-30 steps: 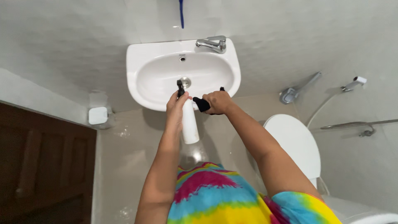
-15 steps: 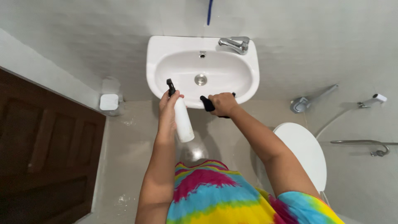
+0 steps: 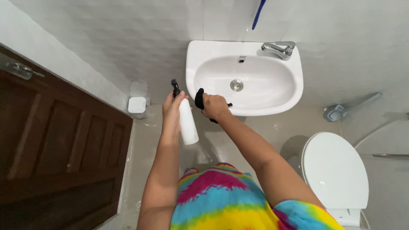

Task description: The person cleans a bathroom sink using a spray bottle and a black cloth. They spray the sink basin and faucet, then wipe the surfaces with the cloth, moving the soap dispenser aside to reach the back area.

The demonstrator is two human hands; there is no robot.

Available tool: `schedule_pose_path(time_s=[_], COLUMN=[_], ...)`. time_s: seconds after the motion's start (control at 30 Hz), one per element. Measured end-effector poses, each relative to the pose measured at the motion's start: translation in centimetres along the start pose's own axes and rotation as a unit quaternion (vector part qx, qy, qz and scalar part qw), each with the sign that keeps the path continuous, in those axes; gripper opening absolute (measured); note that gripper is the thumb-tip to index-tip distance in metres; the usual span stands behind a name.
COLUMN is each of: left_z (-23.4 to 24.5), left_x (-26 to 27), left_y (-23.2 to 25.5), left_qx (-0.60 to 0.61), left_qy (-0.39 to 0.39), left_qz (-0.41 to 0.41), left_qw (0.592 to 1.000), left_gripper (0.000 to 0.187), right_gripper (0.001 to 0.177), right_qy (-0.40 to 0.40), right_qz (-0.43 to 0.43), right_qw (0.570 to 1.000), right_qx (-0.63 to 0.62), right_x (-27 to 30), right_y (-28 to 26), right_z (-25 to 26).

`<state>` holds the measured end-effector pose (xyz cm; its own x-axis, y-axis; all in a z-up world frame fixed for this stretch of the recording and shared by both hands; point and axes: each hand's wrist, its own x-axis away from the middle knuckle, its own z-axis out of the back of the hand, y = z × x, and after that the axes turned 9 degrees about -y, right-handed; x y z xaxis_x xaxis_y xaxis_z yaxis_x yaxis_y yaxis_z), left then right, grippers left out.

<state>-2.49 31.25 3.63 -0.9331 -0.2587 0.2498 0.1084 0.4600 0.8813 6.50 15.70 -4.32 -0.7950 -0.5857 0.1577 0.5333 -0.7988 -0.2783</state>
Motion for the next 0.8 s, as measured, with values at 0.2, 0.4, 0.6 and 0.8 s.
schedule_pose_path(time_s=[0.2, 0.4, 0.6, 0.8], left_z=[-3.8, -9.6, -15.8, -21.2], left_x=[-1.4, -1.2, -1.0, -1.3], left_y=[-1.1, -3.8, -7.0, -9.6], left_qx=[0.004, -0.001, -0.003, -0.002], left_qy=[-0.045, -0.081, -0.113, -0.133], left_qz=[0.043, 0.076, 0.081, 0.098], left_qw=[0.998, 0.994, 0.990, 0.986], left_gripper=[0.041, 0.042, 0.044, 0.036], right_gripper=[0.026, 0.022, 0.041, 0.056], right_qy=[0.015, 0.024, 0.003, 0.061], right_qz=[0.016, 0.050, 0.041, 0.004], right_qw=[0.999, 0.998, 0.999, 0.998], right_qx=[-0.031, 0.001, 0.005, 0.017], right_x=[1.7, 5.9, 11.4, 14.1], right_y=[0.8, 6.1, 12.5, 22.1], right_z=[0.4, 1.8, 5.5, 5.3])
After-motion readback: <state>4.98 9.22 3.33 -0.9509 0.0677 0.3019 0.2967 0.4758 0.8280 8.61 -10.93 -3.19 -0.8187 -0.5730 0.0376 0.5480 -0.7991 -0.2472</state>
